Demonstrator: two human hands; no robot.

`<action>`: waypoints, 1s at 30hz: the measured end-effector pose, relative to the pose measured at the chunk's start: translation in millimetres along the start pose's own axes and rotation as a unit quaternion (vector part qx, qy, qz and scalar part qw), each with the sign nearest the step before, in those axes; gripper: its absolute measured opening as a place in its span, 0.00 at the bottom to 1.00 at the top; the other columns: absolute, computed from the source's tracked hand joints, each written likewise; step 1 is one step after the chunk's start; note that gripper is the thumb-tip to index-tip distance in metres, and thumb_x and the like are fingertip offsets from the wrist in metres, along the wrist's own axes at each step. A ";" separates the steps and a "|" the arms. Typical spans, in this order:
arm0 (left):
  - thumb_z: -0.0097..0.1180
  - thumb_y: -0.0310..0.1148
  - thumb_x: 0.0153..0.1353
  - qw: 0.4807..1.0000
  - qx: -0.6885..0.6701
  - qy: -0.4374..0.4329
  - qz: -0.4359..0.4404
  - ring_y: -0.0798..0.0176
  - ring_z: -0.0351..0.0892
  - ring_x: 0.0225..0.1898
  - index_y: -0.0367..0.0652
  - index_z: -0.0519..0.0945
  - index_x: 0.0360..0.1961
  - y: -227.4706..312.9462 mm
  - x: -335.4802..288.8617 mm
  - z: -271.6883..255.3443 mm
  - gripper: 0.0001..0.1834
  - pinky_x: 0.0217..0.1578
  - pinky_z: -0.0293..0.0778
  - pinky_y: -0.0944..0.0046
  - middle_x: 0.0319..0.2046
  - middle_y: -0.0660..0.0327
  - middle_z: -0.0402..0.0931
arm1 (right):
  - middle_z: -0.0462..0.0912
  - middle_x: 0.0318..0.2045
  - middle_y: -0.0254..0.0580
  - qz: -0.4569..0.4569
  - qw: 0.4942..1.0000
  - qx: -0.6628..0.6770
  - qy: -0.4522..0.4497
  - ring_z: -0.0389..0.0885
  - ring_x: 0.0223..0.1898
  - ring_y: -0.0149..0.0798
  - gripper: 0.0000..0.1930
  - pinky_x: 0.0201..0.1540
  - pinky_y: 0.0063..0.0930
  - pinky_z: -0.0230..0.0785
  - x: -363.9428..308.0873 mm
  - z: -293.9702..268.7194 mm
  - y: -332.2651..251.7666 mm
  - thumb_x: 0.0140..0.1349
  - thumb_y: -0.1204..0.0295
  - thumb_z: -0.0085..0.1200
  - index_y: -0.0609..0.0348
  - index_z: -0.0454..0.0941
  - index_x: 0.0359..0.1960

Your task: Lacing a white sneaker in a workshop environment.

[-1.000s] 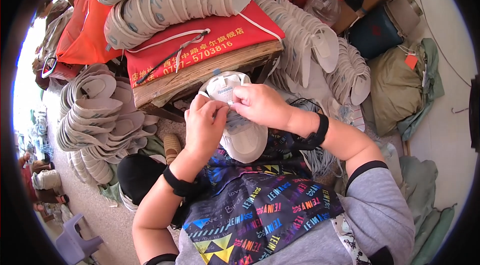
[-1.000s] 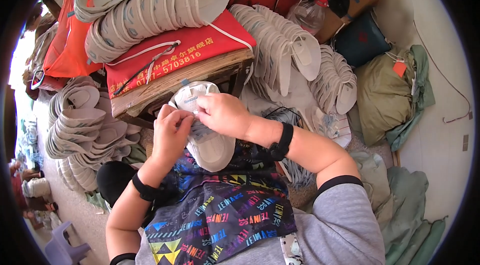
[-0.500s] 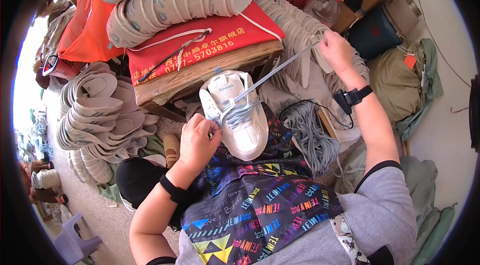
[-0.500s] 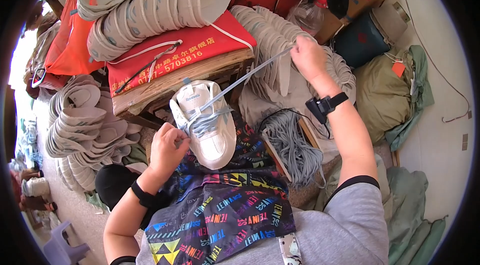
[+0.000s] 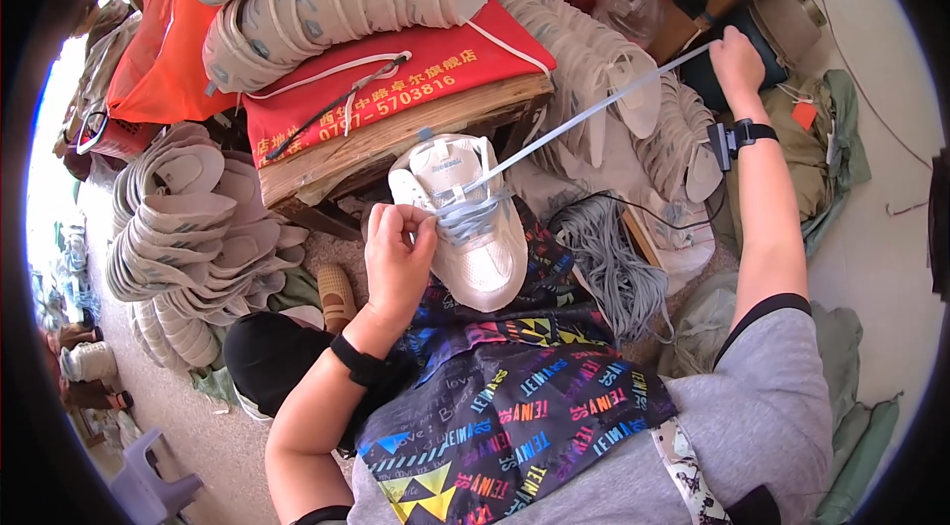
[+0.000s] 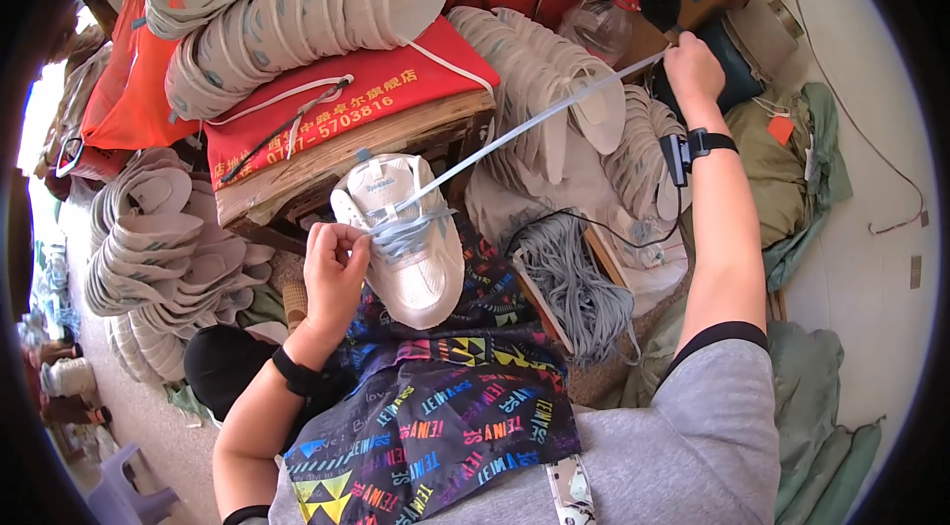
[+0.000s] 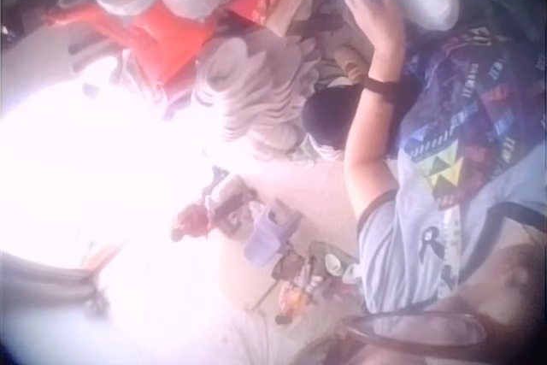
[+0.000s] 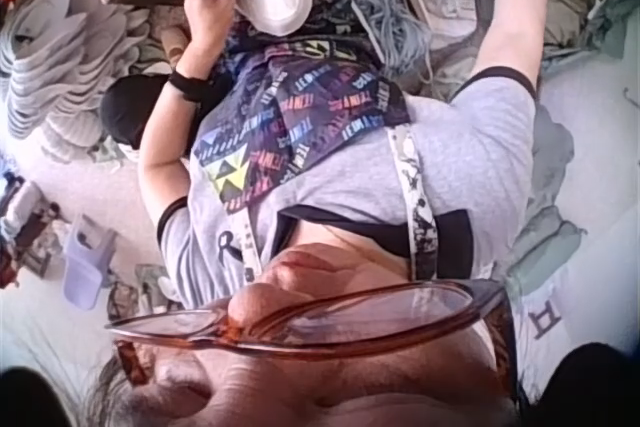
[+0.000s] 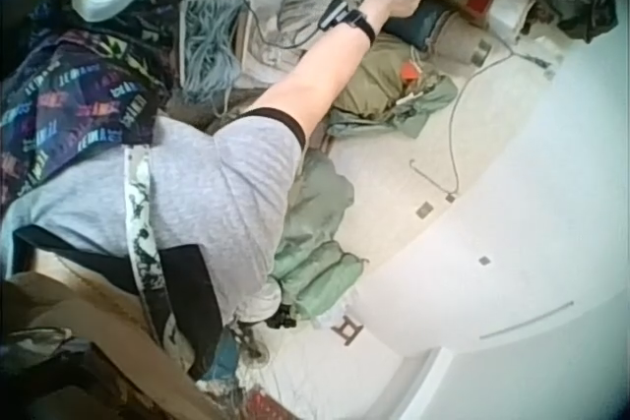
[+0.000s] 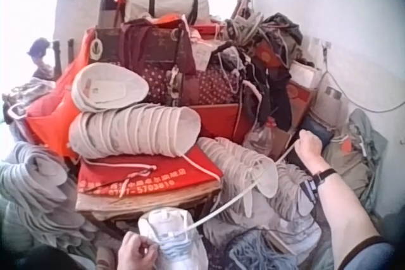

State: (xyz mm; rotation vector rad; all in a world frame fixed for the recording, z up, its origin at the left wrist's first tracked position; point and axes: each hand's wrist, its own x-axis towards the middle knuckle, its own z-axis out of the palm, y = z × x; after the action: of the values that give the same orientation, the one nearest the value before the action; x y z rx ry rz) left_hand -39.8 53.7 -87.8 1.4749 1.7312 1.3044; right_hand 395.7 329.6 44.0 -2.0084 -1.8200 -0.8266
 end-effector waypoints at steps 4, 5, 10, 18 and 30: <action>0.61 0.22 0.54 1.000 -0.028 -0.007 0.000 0.68 0.65 0.23 0.38 0.76 0.32 -2.1 2.5 -5.7 0.06 0.25 0.66 0.67 0.29 0.61 0.67 | 0.82 0.36 0.51 -0.054 0.992 0.034 -0.105 0.80 0.39 0.57 0.08 0.40 0.50 0.73 -16.1 16.7 -14.9 0.58 0.68 0.49 0.57 0.77 0.34; 0.61 0.22 0.54 0.999 -0.009 0.009 0.029 0.69 0.64 0.23 0.38 0.76 0.33 1.3 6.6 -7.5 0.06 0.24 0.65 0.68 0.31 0.61 0.67 | 0.81 0.35 0.51 -0.109 0.982 0.121 -0.096 0.80 0.39 0.56 0.08 0.41 0.49 0.73 -29.5 19.7 -27.5 0.57 0.68 0.51 0.57 0.77 0.34; 0.65 0.25 0.51 0.984 0.112 -0.010 0.139 0.59 0.70 0.30 0.41 0.77 0.36 14.9 24.5 -15.4 0.12 0.33 0.69 0.59 0.34 0.58 0.68 | 0.77 0.31 0.41 -0.306 0.776 0.514 -0.202 0.77 0.34 0.39 0.06 0.39 0.30 0.70 -137.5 -40.9 -169.3 0.58 0.71 0.58 0.58 0.78 0.34; 0.62 0.25 0.52 0.963 0.180 -0.066 0.191 0.49 0.71 0.35 0.40 0.77 0.33 22.1 32.9 -14.7 0.08 0.36 0.69 0.54 0.31 0.54 0.68 | 0.70 0.36 0.43 -0.393 0.743 0.465 -0.280 0.78 0.33 0.49 0.07 0.35 0.41 0.73 -196.5 -96.5 -226.2 0.53 0.73 0.59 0.57 0.73 0.31; 0.54 0.26 0.53 0.893 0.345 -0.039 0.287 0.51 0.69 0.40 0.43 0.74 0.36 30.1 36.5 -58.4 0.08 0.41 0.66 0.55 0.34 0.56 0.64 | 0.70 0.37 0.43 -0.413 0.731 0.478 -0.258 0.78 0.34 0.49 0.06 0.35 0.41 0.73 -196.8 -99.4 -226.9 0.52 0.75 0.56 0.56 0.72 0.31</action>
State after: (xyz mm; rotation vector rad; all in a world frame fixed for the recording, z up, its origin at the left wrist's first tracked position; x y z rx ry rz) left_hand -86.1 66.9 -30.1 2.5549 1.8746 0.8639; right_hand 147.5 147.7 -29.8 -0.7144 -2.6534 0.5993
